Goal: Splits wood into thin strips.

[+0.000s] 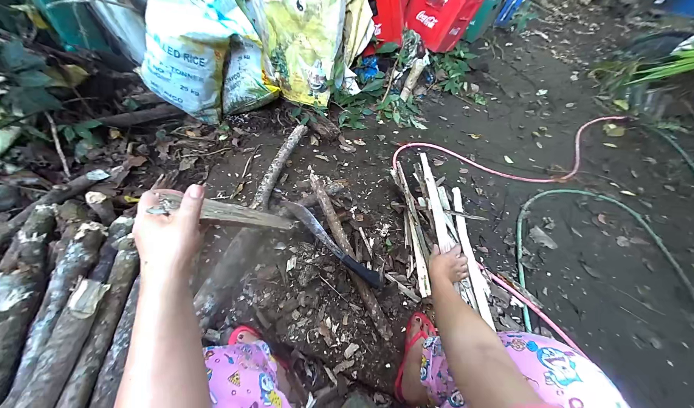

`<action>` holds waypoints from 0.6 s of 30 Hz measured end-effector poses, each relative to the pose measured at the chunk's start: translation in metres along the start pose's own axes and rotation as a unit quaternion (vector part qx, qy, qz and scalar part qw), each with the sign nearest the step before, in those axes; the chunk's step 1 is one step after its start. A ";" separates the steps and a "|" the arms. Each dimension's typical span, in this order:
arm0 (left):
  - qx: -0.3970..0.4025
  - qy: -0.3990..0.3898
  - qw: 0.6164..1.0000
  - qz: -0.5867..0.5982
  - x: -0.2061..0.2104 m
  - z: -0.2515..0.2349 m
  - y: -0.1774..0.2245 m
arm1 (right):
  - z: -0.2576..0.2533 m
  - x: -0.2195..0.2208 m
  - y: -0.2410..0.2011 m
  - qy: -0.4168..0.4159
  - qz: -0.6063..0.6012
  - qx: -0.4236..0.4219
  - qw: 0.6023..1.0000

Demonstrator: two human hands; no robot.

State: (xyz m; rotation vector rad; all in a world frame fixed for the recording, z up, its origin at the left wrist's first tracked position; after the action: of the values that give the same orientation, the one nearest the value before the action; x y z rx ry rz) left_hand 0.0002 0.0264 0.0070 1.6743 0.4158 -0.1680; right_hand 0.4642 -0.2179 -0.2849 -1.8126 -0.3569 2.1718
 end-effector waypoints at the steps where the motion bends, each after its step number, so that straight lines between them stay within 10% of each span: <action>1: 0.014 0.008 1.000 -0.002 -0.003 -0.001 -0.001 | 0.004 0.001 -0.010 -0.006 -0.005 -0.034 0.999; 8: 0.135 0.024 0.989 -0.055 0.007 0.014 0.010 | 0.122 0.094 -0.058 -0.295 0.140 -0.362 0.873; 18: 0.155 -0.114 0.964 -0.184 0.030 0.031 0.015 | 0.168 0.124 -0.072 -0.371 0.314 -0.281 0.827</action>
State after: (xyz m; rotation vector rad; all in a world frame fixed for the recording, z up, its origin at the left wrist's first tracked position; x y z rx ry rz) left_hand 0.0377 -0.0005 0.0053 1.8428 0.5449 -0.7261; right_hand 0.2828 -0.1052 -0.3410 -1.3046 -0.6939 3.5384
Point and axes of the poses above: each hand's wrist, its own z-axis away from the middle knuckle, its own x-axis out of the palm, y = z × x, the point moved 5 cm from there along -z, towards the middle knuckle, and after that the axes turned 5 degrees about x, right-handed, at the moved point
